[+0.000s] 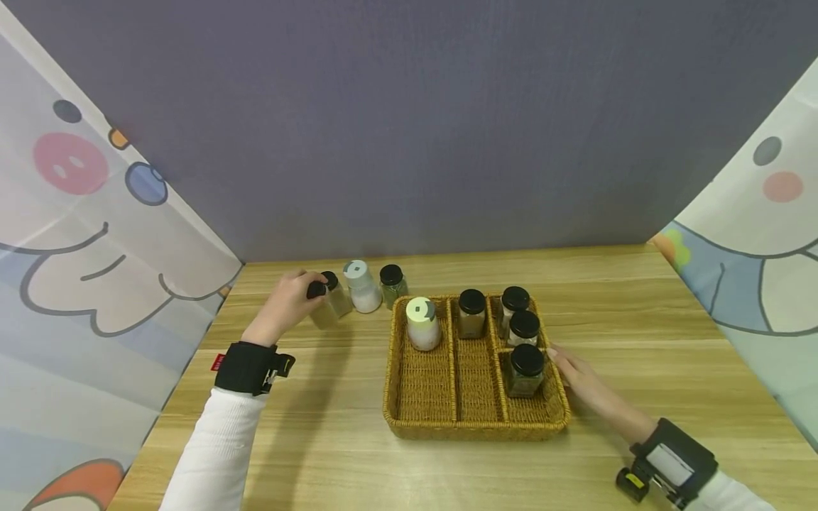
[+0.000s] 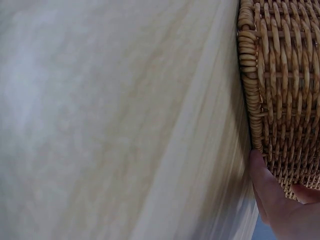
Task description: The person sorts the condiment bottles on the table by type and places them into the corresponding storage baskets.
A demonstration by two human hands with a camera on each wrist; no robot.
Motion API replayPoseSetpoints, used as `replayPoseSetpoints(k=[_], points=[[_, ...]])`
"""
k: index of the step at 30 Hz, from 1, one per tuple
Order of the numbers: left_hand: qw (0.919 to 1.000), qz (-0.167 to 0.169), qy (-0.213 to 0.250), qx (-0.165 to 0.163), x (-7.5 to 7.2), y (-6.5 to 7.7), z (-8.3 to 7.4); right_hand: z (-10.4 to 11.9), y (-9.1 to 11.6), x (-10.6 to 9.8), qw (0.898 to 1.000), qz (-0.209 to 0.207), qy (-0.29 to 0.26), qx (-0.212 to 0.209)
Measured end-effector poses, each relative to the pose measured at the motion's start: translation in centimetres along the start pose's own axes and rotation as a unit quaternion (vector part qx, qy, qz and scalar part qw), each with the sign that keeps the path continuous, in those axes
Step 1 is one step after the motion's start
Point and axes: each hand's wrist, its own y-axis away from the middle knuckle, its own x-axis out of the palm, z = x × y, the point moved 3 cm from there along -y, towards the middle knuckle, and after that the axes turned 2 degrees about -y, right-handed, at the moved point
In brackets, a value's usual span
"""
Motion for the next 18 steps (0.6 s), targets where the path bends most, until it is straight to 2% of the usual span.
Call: replayPoseSetpoints(k=[6, 18], points=[[0.9998, 0.016, 0.005, 0.006, -0.4, -0.3, -1.4, -0.1, -0.1, 0.0, 1.0, 0.003, -0.013, 0.005], [0.9994, 0.014, 0.006, 0.031, -0.9, -0.8, -3.7, 0.0, -0.1, 0.1, 1.0, 0.004, -0.015, 0.008]])
